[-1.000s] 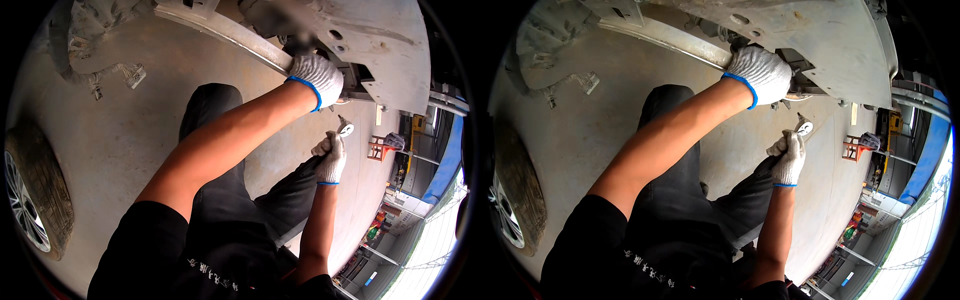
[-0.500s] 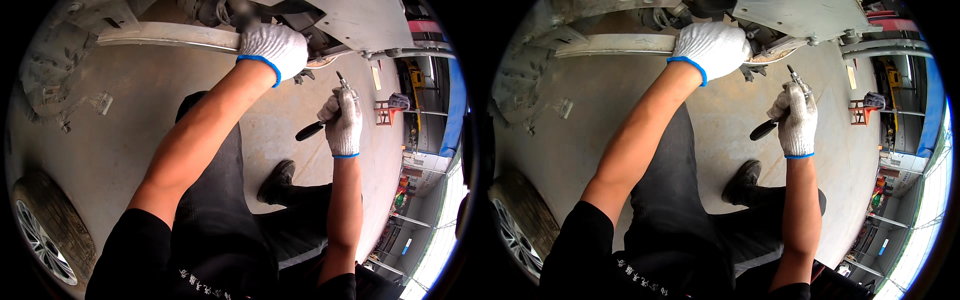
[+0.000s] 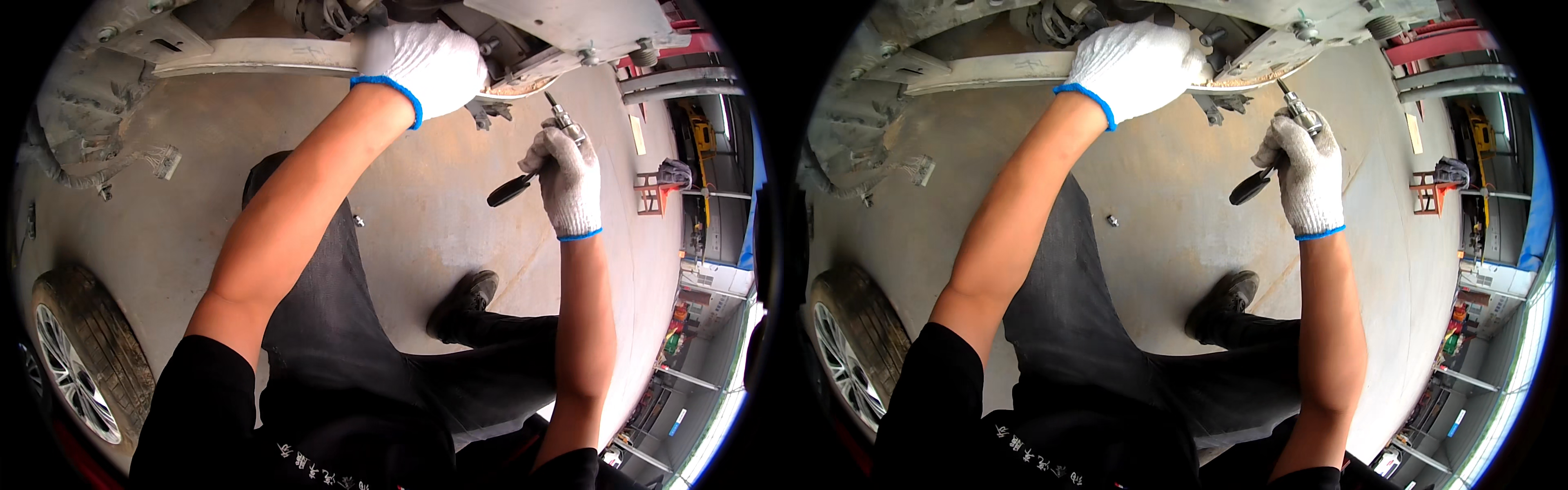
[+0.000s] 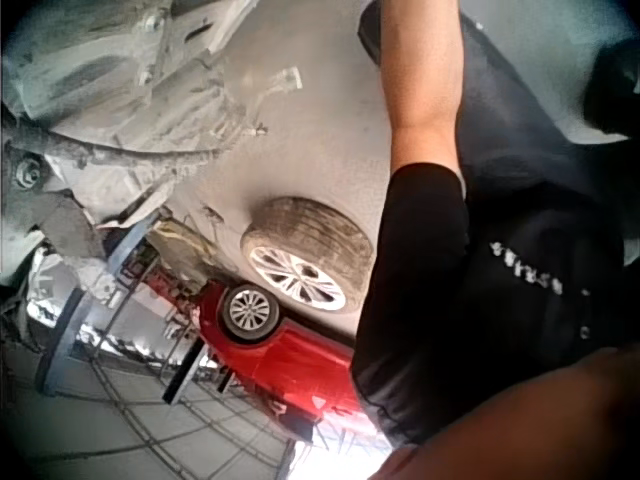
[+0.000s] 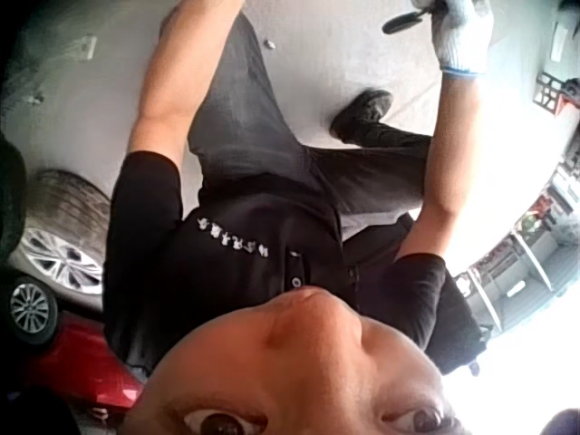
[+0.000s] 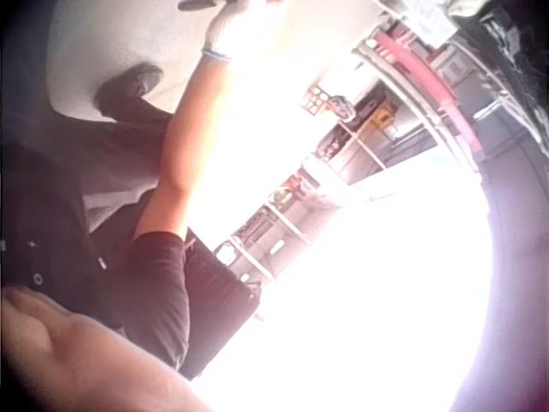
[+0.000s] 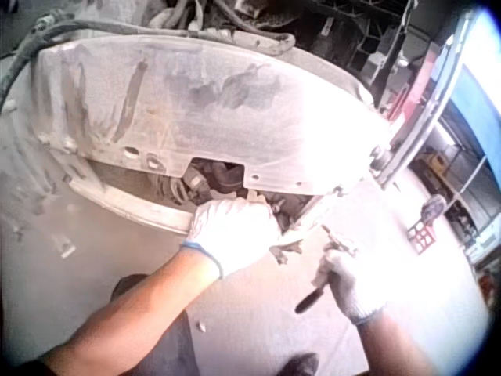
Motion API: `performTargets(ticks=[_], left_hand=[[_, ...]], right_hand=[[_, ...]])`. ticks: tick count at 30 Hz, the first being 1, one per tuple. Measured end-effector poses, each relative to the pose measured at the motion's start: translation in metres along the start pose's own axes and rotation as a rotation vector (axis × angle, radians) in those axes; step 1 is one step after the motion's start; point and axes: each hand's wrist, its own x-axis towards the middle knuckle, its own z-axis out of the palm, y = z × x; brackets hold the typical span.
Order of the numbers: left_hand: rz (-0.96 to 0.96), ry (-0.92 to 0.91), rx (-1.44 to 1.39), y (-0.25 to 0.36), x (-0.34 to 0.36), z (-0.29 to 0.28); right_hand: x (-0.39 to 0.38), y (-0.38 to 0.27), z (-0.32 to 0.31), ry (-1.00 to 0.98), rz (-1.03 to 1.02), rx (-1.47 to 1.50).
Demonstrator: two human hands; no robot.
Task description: The person uses a ratchet wrench to remove bolts from the front bumper beam of a car. They work on the lower section of the vehicle's front end, loosening fasteners and detaching parts of the bumper assembly.
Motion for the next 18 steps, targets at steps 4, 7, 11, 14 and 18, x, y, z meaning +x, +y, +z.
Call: performTargets(ticks=[4, 7, 11, 14, 18], left_hand=[[-0.056, -0.002, -0.008, 0.005, 0.001, 0.003], [-0.059, 0.062, -0.002, 0.007, 0.0, 0.0], [-0.158, 0.04, 0.069, 0.015, 0.002, 0.0], [-0.232, -0.132, 0.15, 0.026, 0.009, -0.007], [-0.158, -0.092, 0.185, 0.038, 0.01, -0.014]], right_hand=[[0.006, -0.008, -0.008, -0.016, 0.024, -0.091], [0.014, 0.0, -0.029, -0.032, 0.103, 0.035], [0.03, 0.039, -0.063, 0.032, 0.254, 0.181], [0.055, 0.071, -0.081, 0.004, 0.404, 0.133], [0.125, 0.101, -0.075, -0.132, 0.387, 0.006]])
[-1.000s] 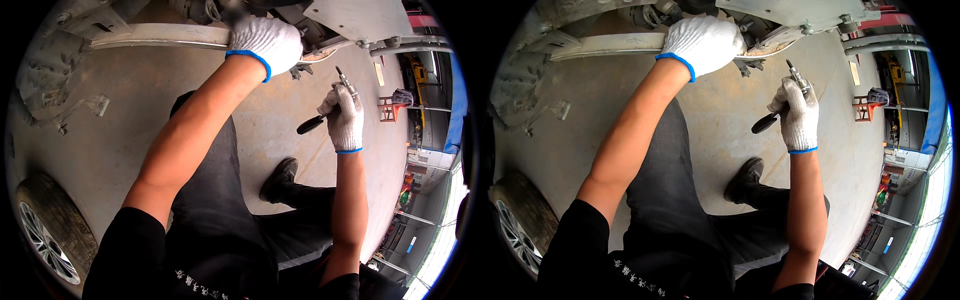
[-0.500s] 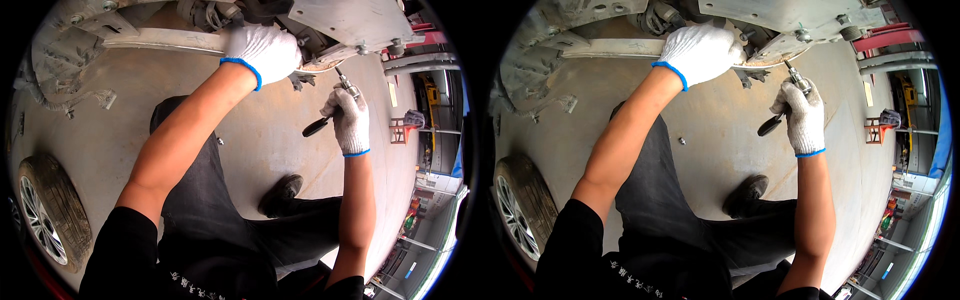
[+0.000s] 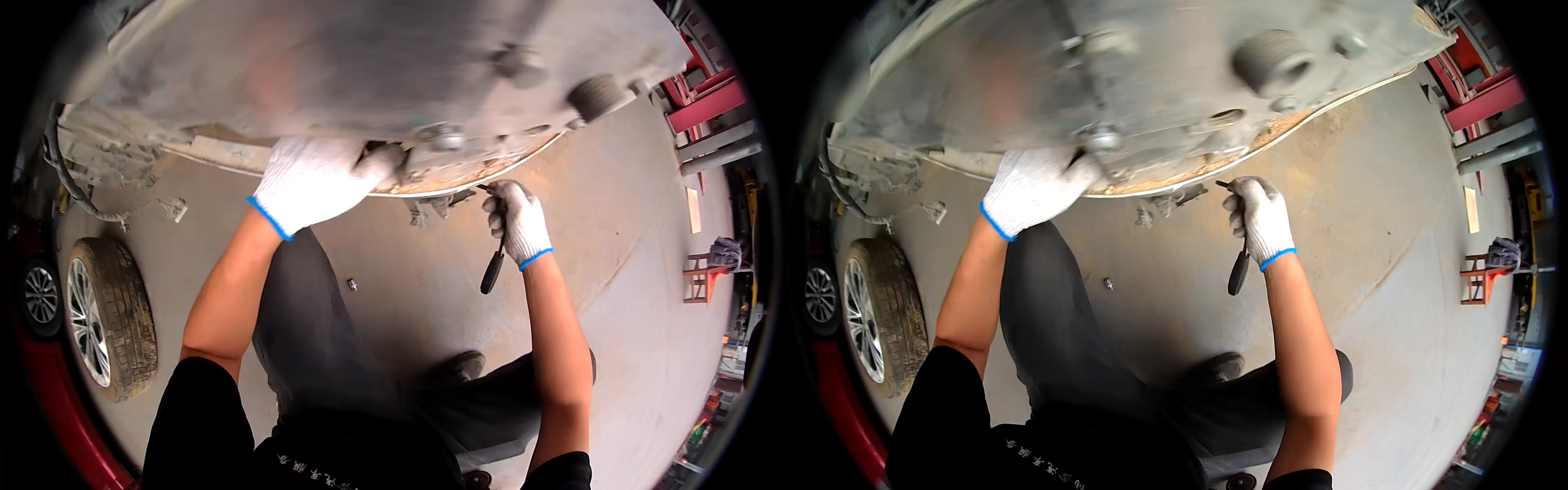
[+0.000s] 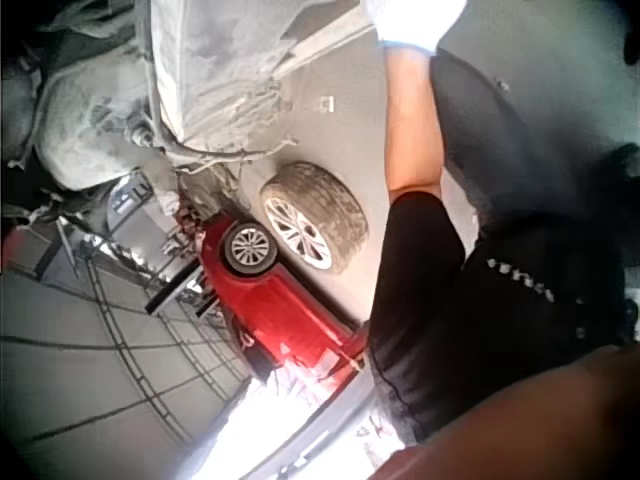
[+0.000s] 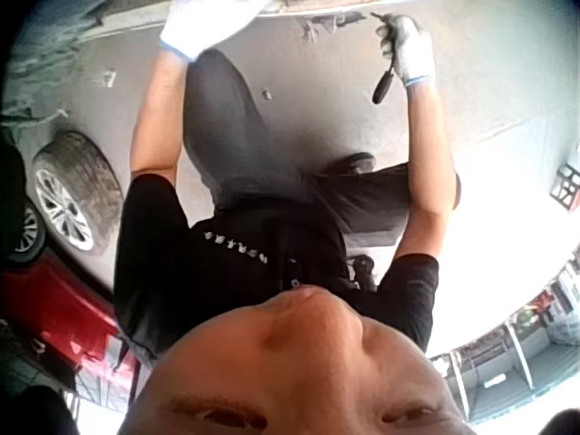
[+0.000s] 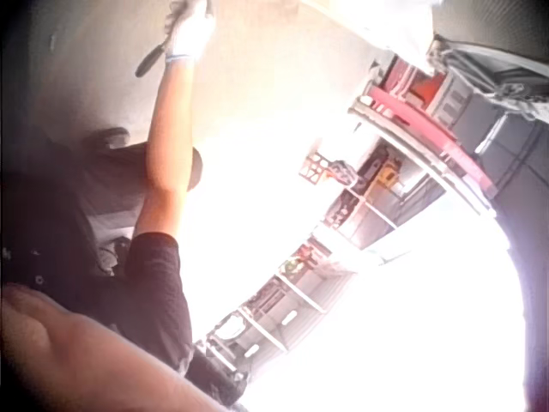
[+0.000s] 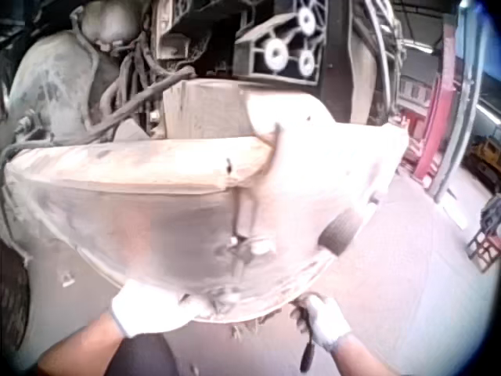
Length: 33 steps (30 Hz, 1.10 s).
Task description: The person uses a ratchet wrench to remove bolts from the front bumper beam of a car. They work on the lower section of the vehicle's front end, loosening fasteners and detaching parts of the bumper assembly.
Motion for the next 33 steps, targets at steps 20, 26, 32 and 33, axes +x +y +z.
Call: performTargets(ticks=[20, 26, 32, 33], left_hand=[[-0.032, 0.089, 0.591, -0.018, -0.041, 0.002], [-0.294, 0.206, 0.115, -0.004, -0.046, 0.0], [-0.456, 0.232, 0.194, -0.037, -0.083, 0.0], [-0.462, 0.257, 0.119, -0.04, -0.09, 0.003]], right_hand=[[0.06, -0.029, -0.079, 0.005, -0.305, 1.219], [0.045, -0.021, -0.062, -0.058, -0.343, 1.123], [0.036, -0.036, -0.028, -0.316, -0.201, 1.076], [0.037, -0.036, -0.026, -0.344, -0.183, 1.056]])
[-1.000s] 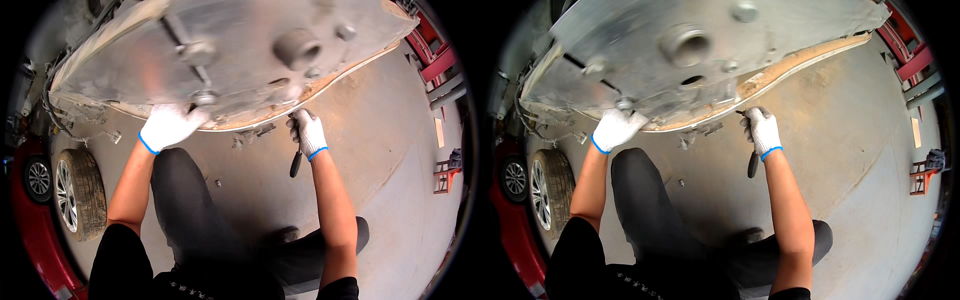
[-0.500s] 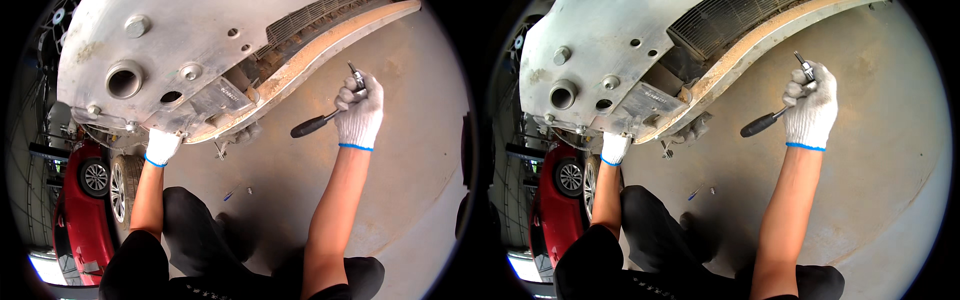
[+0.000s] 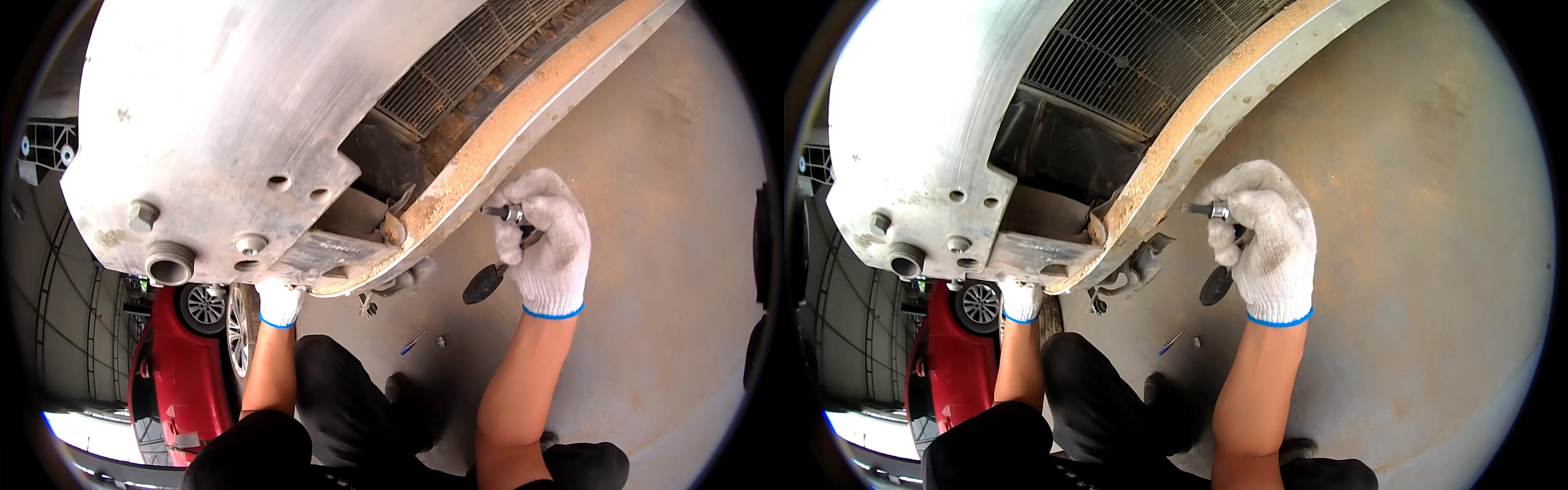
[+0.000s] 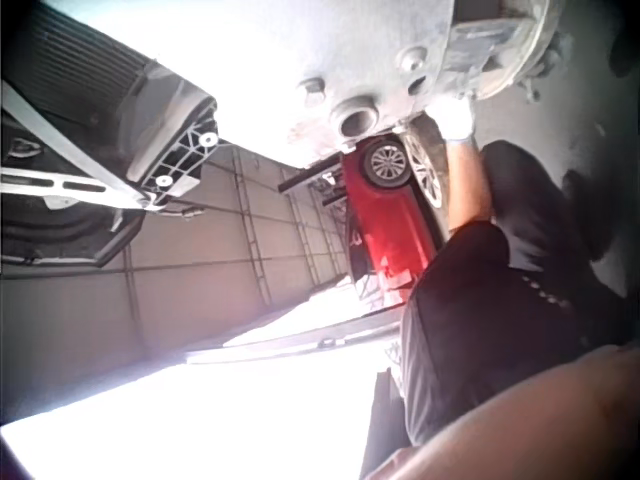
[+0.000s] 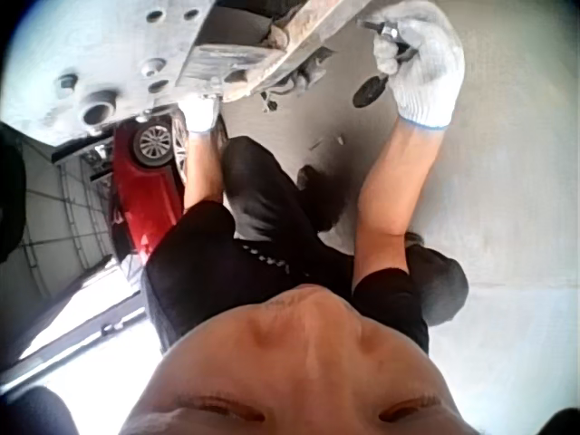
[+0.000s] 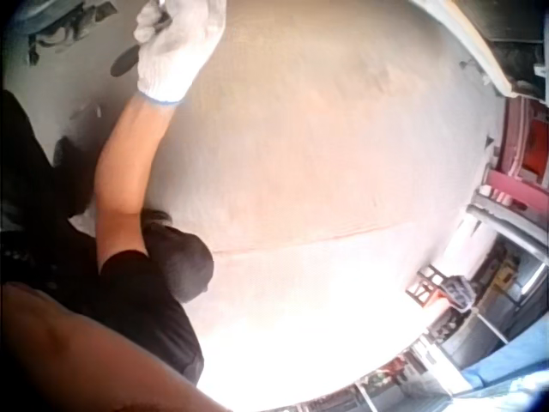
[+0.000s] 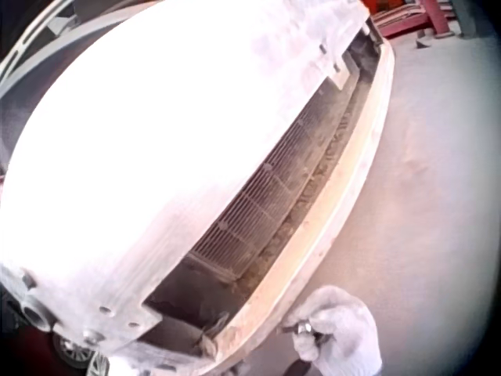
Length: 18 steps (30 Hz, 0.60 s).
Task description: The person uses a ratchet wrench to remove bolts from the front bumper beam of a car. They work on the lower section of the vehicle's front end, loosening fasteners and detaching parts of the bumper assembly.
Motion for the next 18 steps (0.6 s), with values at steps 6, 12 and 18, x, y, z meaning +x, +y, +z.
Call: performTargets(ticks=[6, 12, 18], left_hand=[[-0.147, -0.05, -0.775, -0.003, -0.016, -0.008], [-0.186, -0.109, -0.456, -0.058, -0.036, -0.011], [-0.231, -0.123, -0.757, -0.042, -0.029, -0.016]], right_hand=[[0.01, -0.007, -0.005, -0.115, 0.124, 0.01], [0.014, -0.008, -0.001, -0.102, 0.233, 0.016], [0.025, -0.011, 0.011, -0.014, 0.393, -0.051]])
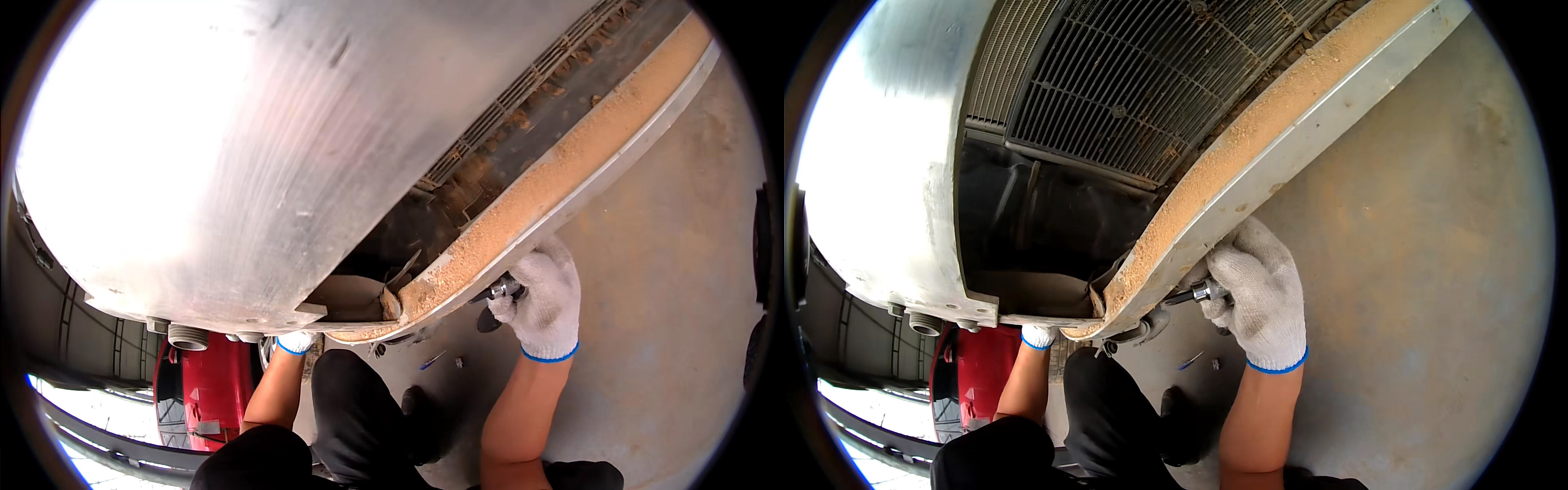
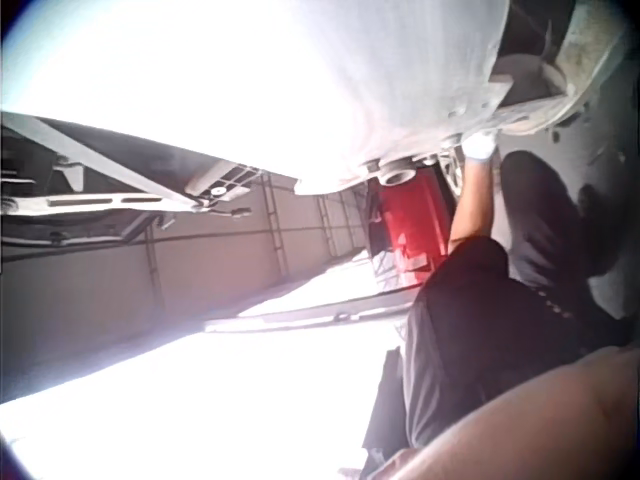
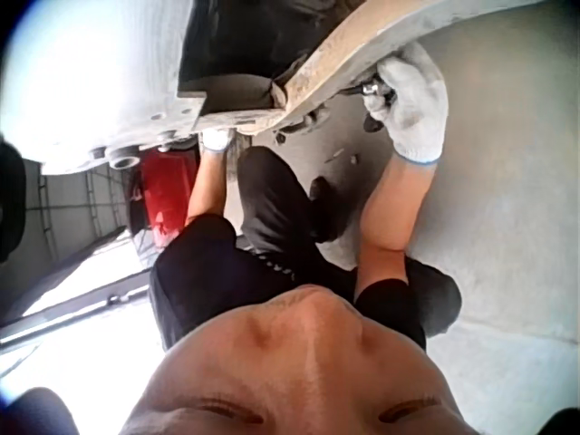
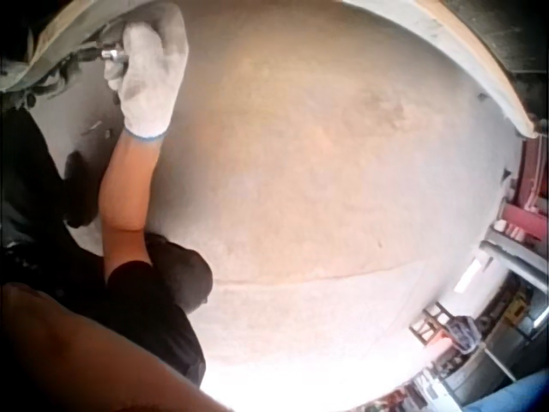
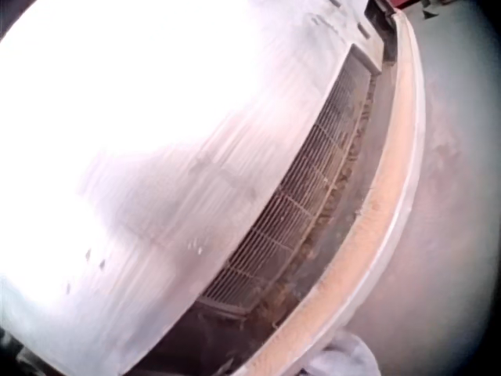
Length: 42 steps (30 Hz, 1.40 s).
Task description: The person uses a ratchet wrench to remove bolts from the front bumper beam of a car. They work on the lower section of the vehicle's front end, loosening fasteners and detaching parts of the bumper assembly.
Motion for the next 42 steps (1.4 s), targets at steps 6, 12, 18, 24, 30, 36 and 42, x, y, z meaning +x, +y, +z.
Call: performTargets(ticks=[6, 12, 18, 24, 30, 36, 42], left_hand=[[-0.034, -0.022, -0.102, 0.001, -0.01, -0.005], [-0.045, -0.069, -0.184, 0.002, -0.008, -0.012], [-0.07, -0.12, -0.268, 0.014, -0.017, -0.022], [-0.093, -0.132, -0.118, 0.022, 0.011, -0.005], [-0.044, -0.155, -0.008, 0.025, 0.023, 0.009], [0.248, -0.314, 0.62, 0.051, 0.042, 0.034], [0.907, -0.211, 1.39, 0.066, 0.062, 0.065]], right_hand=[[0.012, 0.03, -0.01, -0.12, -0.016, 0.027], [0.026, 0.052, -0.004, -0.029, -0.18, 0.012], [0.018, 0.041, -0.013, -0.091, -0.115, -0.416], [0.024, 0.03, 0.008, 0.008, -0.079, -0.468], [0.017, 0.048, 0.012, 0.056, -0.133, -0.355], [0.008, 0.067, 0.004, 0.016, -0.386, -0.215], [-0.012, 0.068, 0.009, 0.01, -0.519, -0.002]])
